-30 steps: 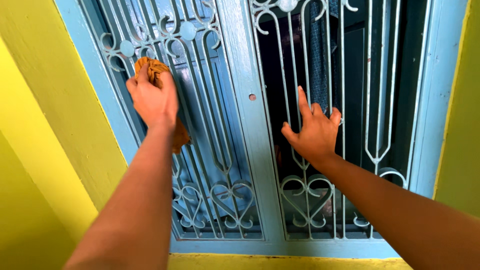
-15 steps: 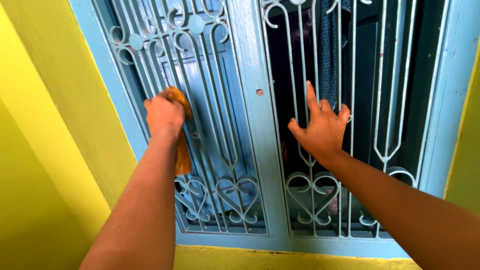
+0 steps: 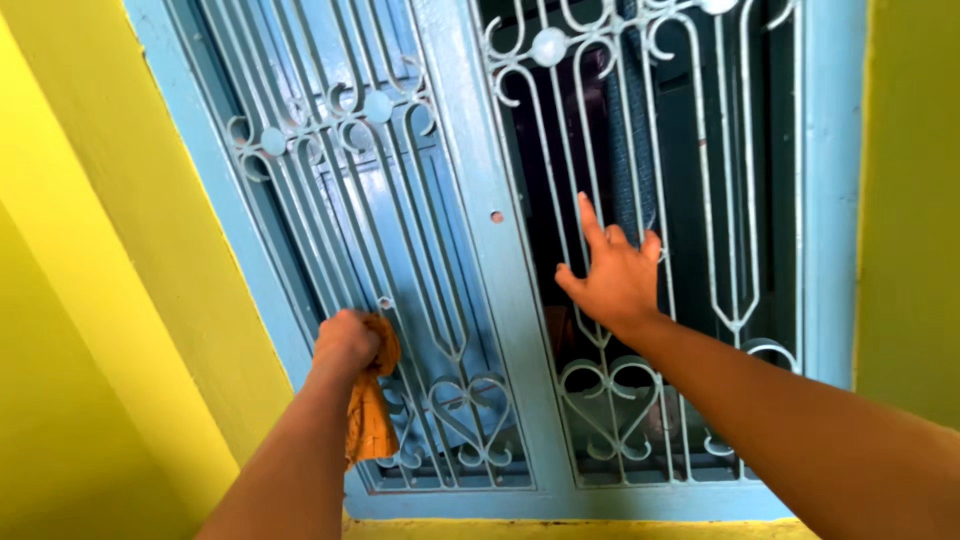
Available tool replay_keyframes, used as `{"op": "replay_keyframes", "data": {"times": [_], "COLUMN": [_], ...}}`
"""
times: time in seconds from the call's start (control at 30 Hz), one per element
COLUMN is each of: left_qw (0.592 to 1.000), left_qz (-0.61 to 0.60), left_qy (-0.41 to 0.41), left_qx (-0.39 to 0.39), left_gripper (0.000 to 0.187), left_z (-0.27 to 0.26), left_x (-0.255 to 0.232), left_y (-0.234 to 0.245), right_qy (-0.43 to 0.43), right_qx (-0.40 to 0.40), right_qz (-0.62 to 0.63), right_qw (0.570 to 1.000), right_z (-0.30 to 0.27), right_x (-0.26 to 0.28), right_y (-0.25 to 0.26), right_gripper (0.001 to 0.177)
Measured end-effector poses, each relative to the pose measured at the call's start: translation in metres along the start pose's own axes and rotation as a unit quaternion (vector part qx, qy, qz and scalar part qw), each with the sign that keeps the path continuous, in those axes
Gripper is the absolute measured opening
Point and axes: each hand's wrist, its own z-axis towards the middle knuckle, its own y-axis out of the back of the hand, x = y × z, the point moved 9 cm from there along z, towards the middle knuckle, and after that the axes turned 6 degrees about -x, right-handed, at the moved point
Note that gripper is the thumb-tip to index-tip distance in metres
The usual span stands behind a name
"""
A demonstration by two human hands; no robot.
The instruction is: The person wipes the teal metal window bars with a cloth, then rinses the cloth in a bucket on the floor and wrings it out before returning to wipe more sections of the bars.
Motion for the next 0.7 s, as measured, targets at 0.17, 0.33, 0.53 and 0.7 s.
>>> {"op": "replay_keyframes", "data": {"times": [0.17,0.33,0.53,0.7], "left_qw": [0.961,0.856,0.839,0.921], "left_qz": [-0.207,-0.289,-0.307,-0.187], "left_qy": [-0.001,-0.171,-0.149,-0.071], "left_qx": [-0.184,-0.393,-0.423,-0.336], "left_gripper": [0.037,0.036,0.04,0.052], "left_z": [-0.038,-0.019,0.012,-0.004], "left_x": [-0.006,-0.065,-0.08,-0.068], "left_y": [0.061,0.144,0.148,0.121], "right_qy": [-0.01,0.002,0.014,0.044], "right_qx": [0.031,0.013,-0.012,-0.082], "right_qz": [-0.009,-0.008,-0.023,-0.024], "right_qw": [0.999,1.0,1.0,0.995], "right_z": [0.001,0.0,-0.002,-0.004], "right_x": [0.0,0.003,0.002,0.005], "right_y": [-0.002,-0.001,-0.005,-0.002], "right_gripper": [0.1,0.098,0.096,0.096]}}
